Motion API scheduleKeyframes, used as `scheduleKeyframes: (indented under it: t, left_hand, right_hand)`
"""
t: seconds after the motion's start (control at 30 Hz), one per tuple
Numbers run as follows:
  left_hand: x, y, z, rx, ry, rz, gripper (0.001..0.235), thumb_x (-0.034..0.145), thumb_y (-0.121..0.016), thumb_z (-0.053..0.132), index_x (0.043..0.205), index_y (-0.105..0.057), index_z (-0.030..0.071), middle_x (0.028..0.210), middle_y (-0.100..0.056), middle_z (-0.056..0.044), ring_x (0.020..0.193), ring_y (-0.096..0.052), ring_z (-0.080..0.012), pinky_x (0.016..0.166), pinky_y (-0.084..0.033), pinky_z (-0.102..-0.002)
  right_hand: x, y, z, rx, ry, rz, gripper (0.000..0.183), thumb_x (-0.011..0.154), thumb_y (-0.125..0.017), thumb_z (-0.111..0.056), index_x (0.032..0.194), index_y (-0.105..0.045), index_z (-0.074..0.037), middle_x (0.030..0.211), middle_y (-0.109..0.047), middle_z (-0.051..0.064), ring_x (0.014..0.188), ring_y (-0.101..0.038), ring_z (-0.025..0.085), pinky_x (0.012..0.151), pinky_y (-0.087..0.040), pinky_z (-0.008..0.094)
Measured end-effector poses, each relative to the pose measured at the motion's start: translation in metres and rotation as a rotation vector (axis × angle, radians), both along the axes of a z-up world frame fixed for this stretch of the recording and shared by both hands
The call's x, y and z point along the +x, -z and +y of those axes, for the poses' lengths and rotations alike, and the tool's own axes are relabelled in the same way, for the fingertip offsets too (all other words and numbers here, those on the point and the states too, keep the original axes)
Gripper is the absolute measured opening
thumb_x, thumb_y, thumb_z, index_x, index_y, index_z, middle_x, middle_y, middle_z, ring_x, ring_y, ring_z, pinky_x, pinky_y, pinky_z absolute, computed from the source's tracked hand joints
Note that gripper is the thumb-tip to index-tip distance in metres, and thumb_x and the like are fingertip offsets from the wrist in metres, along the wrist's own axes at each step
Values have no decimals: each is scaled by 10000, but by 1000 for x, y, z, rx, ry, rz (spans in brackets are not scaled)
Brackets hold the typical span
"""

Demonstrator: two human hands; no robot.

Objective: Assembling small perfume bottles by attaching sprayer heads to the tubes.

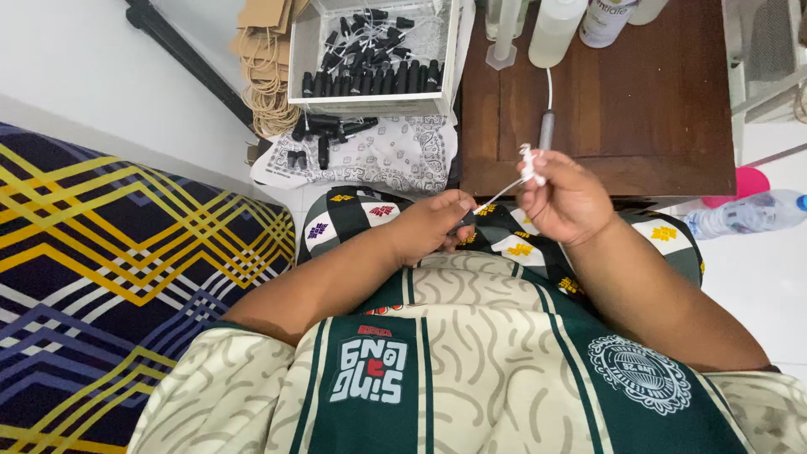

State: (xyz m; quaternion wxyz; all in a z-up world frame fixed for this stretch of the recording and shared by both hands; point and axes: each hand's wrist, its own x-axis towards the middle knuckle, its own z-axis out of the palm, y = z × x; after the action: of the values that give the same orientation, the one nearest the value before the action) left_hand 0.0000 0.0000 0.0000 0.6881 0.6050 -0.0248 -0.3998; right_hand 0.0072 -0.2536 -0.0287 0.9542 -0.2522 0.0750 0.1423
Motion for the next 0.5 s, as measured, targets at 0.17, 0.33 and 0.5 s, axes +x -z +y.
scheduleKeyframes:
  t: [0.17, 0.33, 0.5]
  left_hand:
    - [-7, -9, -1, 97, 10, -25, 198, 1059, -483, 254, 1146, -572, 101, 683, -626, -62, 506, -498, -80, 476, -497, -213]
    - [9, -19, 1, 216, -99, -69, 288, 1093, -440, 281, 1286, -560, 105, 752, -662, -75, 533, -539, -95, 518, -545, -245]
    - [13, -1, -5, 576, 140, -457, 478, 974, -586, 370, 1403, -556, 159, 1140, -752, -125, 1008, -746, -265, 820, -600, -383]
  right_hand:
    - [1, -33, -21, -5, 149, 9, 70, 958, -632, -50, 973, -695, -77, 865, -725, 85, 653, -719, 125, 629, -656, 263]
    - [-13, -32, -16, -201, 253, -27, 103, 942, -527, -88, 982, -613, -129, 787, -602, 46, 579, -586, 106, 529, -546, 230]
    - [-31, -35, 27, -1536, 198, -1152, 229, 869, -826, -227, 1056, -790, -100, 855, -726, 127, 777, -705, 306, 689, -585, 385]
